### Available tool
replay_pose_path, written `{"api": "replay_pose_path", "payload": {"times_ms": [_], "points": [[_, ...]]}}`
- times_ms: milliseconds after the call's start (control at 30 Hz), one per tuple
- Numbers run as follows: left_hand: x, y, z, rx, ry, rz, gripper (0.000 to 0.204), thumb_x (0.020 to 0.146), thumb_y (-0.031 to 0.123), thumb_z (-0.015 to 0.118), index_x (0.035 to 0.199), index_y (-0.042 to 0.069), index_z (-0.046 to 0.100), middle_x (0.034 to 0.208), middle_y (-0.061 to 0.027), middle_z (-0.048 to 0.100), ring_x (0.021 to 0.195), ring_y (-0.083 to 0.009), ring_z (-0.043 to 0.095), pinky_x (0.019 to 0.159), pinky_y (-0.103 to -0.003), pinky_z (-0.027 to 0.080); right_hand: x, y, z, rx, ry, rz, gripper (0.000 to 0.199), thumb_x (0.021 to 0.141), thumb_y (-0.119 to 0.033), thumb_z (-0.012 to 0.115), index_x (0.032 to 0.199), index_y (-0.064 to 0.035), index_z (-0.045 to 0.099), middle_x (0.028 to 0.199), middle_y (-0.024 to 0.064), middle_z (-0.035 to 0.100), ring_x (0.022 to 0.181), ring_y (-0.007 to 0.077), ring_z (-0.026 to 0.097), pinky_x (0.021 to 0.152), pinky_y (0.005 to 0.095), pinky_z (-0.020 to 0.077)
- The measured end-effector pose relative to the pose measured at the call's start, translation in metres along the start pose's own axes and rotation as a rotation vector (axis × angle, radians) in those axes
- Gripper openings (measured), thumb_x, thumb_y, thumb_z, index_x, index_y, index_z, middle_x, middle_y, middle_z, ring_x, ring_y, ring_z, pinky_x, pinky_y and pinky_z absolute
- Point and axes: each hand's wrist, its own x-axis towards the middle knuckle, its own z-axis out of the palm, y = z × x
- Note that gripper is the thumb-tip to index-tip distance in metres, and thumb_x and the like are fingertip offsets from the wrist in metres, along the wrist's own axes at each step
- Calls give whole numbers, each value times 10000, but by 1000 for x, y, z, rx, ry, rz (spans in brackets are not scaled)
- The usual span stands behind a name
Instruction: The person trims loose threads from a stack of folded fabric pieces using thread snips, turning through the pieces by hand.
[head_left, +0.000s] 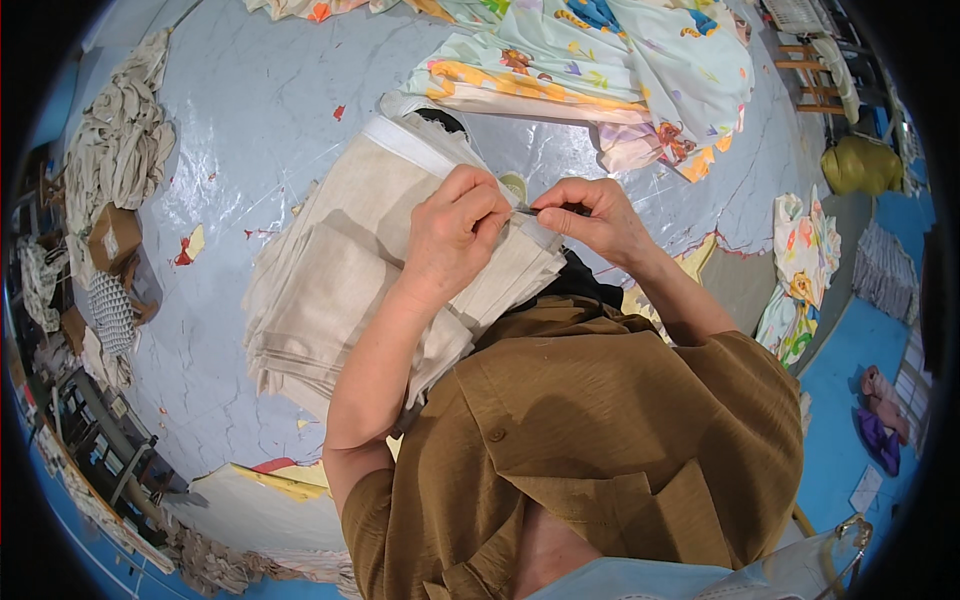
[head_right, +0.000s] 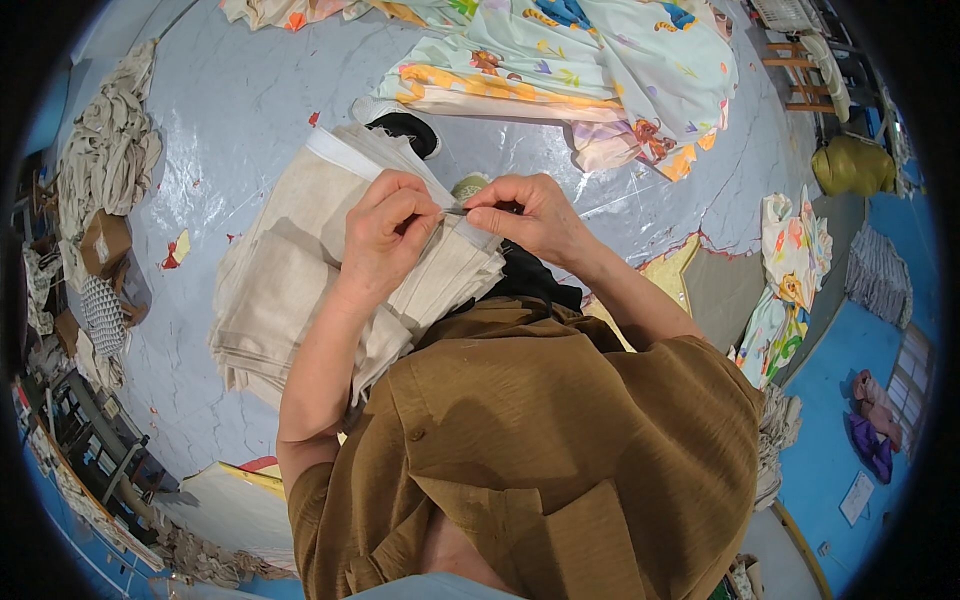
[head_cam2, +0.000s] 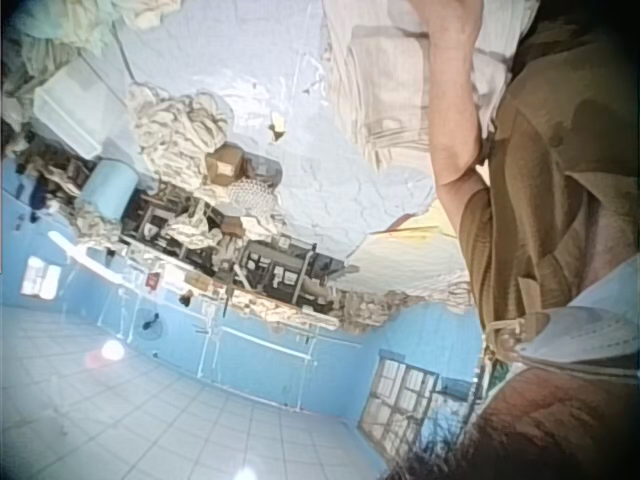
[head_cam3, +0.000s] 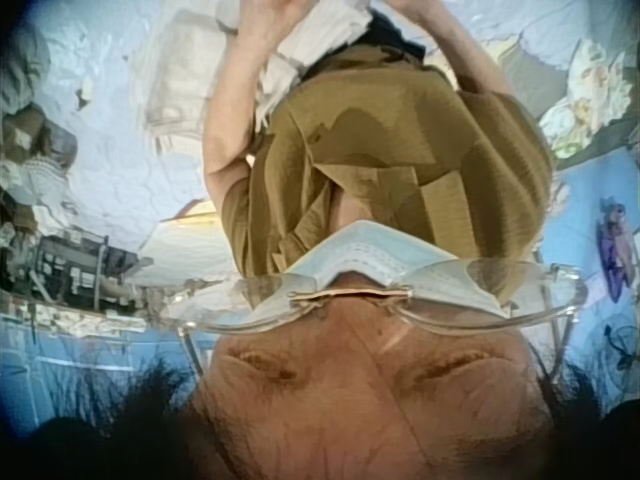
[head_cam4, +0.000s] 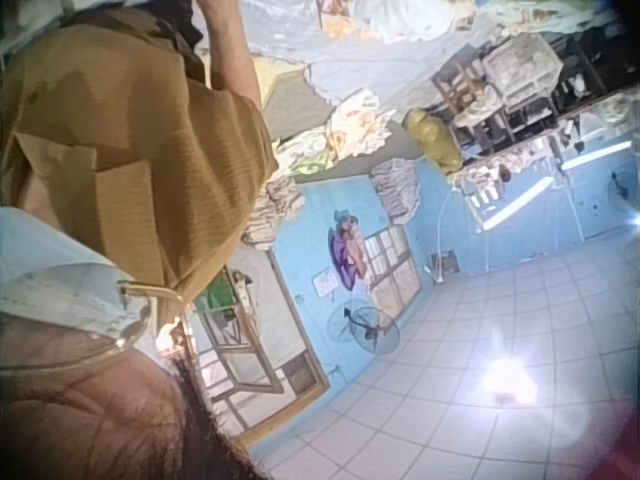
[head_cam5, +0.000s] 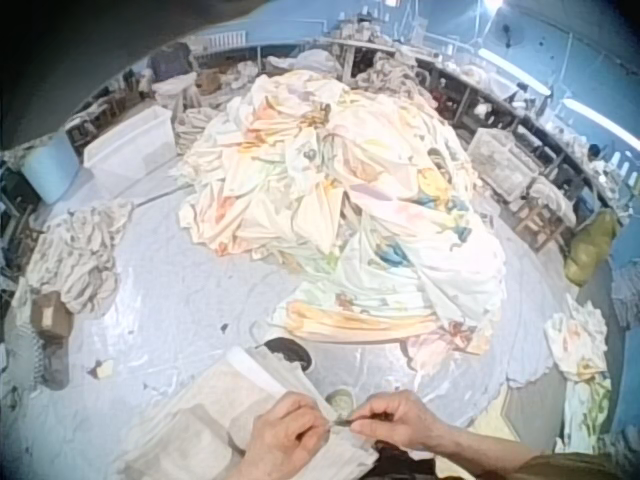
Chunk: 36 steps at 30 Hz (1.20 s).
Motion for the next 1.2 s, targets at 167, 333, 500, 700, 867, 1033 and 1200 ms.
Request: {"api": "replay_pose_path", "payload": {"times_ms": [167, 333, 500, 700, 867, 1033, 1200], "points": [[-1, 1, 1, -3, 8, 4, 124, 761, -51, 721, 822, 24, 644, 906, -56, 613, 666, -142, 588, 581, -258, 476, -3, 4, 3, 190, -29, 108, 198, 899, -149, 711, 1015, 11, 706, 877, -3, 666, 795, 43, 551, 719, 212, 447], [-3, 0, 2, -10, 12, 3, 127, 762, -52, 719, 816, 28, 636, 898, -53, 609, 654, -134, 580, 572, -255, 471, -6, 7, 6, 214, -20, 97, 210, 908, -162, 706, 1015, 18, 700, 879, -2, 665, 796, 46, 554, 722, 213, 451], [-3, -1, 2, -31, 15, -6, 125, 766, -55, 712, 814, 30, 633, 892, -54, 606, 647, -132, 577, 569, -254, 470, -8, 11, 9, 375, 64, 172, 226, 915, -183, 701, 1019, 18, 692, 879, -7, 662, 784, 41, 545, 710, 196, 433], [-5, 5, -3, 11, 23, -29, 132, 748, -15, 681, 788, 76, 594, 893, -49, 607, 735, -256, 638, 618, -350, 517, -1, 3, 13, 238, 65, 31, 221, 931, -194, 675, 1045, -5, 682, 903, -21, 645, 760, 4, 479, 616, 172, 365], [-10, 14, -11, 182, -26, 113, 149, 727, -22, 700, 797, 70, 606, 922, -58, 622, 719, -250, 639, 588, -333, 516, 16, -17, 15, 185, 92, 7, 261, 941, -196, 658, 1143, -32, 638, 985, -22, 640, 767, 7, 473, 623, 170, 353], [-22, 32, -23, 335, -166, 70, 105, 766, 46, 692, 835, 72, 617, 917, -41, 586, 748, -247, 633, 612, -369, 519, 48, -33, 33, 37, 21, -171, 332, 882, -155, 709, 1159, 14, 639, 1033, 6, 671, 856, 41, 533, 788, 213, 466], [-26, 40, -32, 362, -236, 90, 125, 782, 49, 693, 903, 67, 671, 946, -44, 617, 755, -252, 641, 618, -360, 525, 92, -53, 67, -19, -53, -64, 339, 801, -200, 788, 1032, 27, 686, 938, -14, 667, 798, 37, 527, 707, 206, 453]]}}
